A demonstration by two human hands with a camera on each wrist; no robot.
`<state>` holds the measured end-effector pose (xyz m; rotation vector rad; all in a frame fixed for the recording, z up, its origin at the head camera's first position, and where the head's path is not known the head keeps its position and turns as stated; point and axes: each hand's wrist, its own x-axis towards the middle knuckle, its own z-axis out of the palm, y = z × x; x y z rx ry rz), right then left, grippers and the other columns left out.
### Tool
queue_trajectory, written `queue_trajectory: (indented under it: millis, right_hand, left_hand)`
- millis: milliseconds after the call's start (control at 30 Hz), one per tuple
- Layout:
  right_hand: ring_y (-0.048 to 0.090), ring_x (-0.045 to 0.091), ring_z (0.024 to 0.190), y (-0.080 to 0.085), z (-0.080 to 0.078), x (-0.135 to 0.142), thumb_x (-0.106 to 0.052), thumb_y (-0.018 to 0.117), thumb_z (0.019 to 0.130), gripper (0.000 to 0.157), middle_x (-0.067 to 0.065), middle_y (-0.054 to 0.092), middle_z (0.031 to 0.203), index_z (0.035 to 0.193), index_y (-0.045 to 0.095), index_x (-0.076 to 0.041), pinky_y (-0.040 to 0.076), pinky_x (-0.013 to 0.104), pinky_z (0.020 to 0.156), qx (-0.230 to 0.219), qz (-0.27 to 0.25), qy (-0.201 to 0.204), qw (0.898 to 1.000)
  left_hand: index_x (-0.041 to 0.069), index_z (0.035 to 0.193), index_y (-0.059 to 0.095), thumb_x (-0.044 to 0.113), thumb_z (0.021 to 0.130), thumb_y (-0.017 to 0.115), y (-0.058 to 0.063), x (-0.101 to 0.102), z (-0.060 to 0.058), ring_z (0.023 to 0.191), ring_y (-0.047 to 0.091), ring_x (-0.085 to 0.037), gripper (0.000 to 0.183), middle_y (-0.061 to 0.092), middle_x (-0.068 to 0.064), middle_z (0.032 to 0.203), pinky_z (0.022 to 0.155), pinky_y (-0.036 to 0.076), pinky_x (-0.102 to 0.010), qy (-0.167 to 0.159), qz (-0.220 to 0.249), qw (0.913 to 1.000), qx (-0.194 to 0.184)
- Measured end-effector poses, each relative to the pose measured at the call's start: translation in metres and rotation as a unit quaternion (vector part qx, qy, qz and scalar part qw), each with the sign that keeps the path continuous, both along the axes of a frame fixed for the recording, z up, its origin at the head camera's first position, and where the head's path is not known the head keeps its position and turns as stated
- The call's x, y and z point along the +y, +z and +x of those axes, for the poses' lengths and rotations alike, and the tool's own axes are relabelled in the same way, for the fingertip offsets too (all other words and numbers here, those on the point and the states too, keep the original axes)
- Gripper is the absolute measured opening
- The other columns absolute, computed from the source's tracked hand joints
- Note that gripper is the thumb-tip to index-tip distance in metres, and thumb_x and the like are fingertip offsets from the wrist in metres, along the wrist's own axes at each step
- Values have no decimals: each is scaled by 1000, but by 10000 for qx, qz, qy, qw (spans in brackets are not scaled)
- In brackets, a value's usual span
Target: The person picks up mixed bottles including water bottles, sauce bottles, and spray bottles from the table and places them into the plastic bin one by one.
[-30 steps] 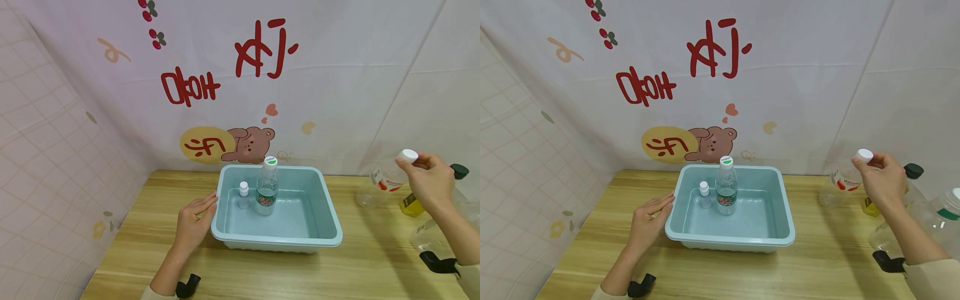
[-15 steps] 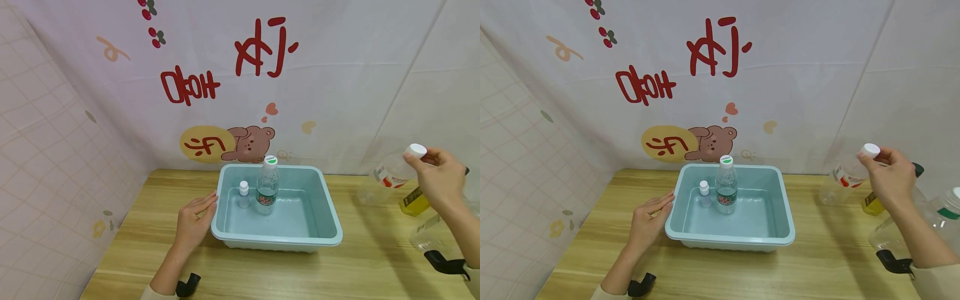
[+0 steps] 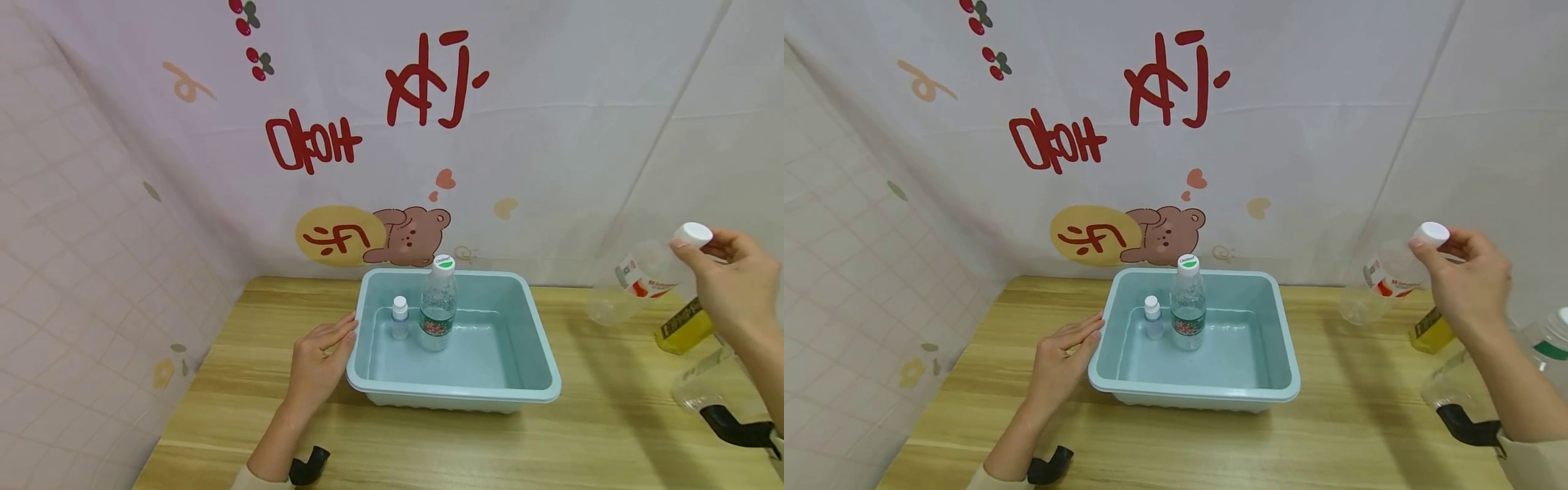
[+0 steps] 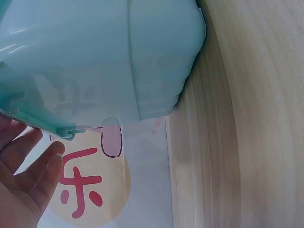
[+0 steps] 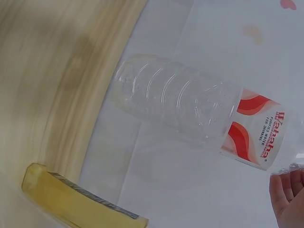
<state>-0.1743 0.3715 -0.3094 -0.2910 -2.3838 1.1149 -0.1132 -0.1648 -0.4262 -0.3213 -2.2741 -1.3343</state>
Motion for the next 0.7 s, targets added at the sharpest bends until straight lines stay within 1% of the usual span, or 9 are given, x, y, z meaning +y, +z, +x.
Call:
queue_trajectory:
  millis: [67, 200, 367, 467, 567, 700]
  right_hand:
    - [46, -12, 92, 2, 1, 1, -28, 65, 104, 23, -28, 48, 102, 109, 49, -44, 37, -1, 76, 87, -102, 41, 9999]
    - [47, -9, 92, 7, 1, 0, -25, 66, 104, 24, -27, 50, 101, 106, 51, -44, 38, -1, 75, 241, -281, 113, 9992]
    - [45, -6, 94, 15, 4, -3, -27, 62, 106, 22, -25, 49, 105, 110, 48, -44, 37, 0, 73, 186, -420, 223, 9987]
    - [47, -7, 96, 20, 4, -4, -23, 60, 107, 22, -23, 51, 107, 113, 48, -41, 37, -1, 77, 344, -621, 297, 9970]
    - [49, -7, 98, 25, 3, -6, -19, 60, 107, 23, -22, 52, 107, 113, 51, -38, 38, -1, 80, 567, -875, 237, 9943]
    - [48, -5, 99, 29, 0, -9, -17, 61, 106, 24, -19, 52, 108, 114, 52, -37, 38, -1, 81, 707, -1100, 29, 9914]
  left_hand:
    - [6, 118, 80, 5, 94, 75, 0, 1, 0, 113, 72, -22, 24, 73, 1, 128, 92, 59, -47, -7, -5, 10000, -16]
    - [6, 118, 80, 6, 95, 75, -1, 1, 0, 113, 72, -21, 24, 73, 2, 128, 93, 59, -48, 11, 8, 10000, -51]
    - [5, 118, 80, 4, 94, 76, -3, 1, 0, 114, 71, -23, 24, 73, -1, 128, 94, 58, -50, -1, 5, 10000, 2]
    - [5, 118, 80, 2, 93, 76, -3, 1, 0, 114, 71, -23, 25, 74, -2, 128, 95, 57, -50, -8, 3, 10000, 46]
    - [5, 118, 80, 2, 93, 76, -3, 1, 0, 114, 71, -23, 25, 73, -3, 128, 94, 58, -50, -9, 2, 10000, 72]
    - [5, 118, 80, 2, 93, 76, -3, 1, -1, 114, 71, -23, 26, 73, -3, 128, 94, 58, -48, -30, 31, 10000, 67]
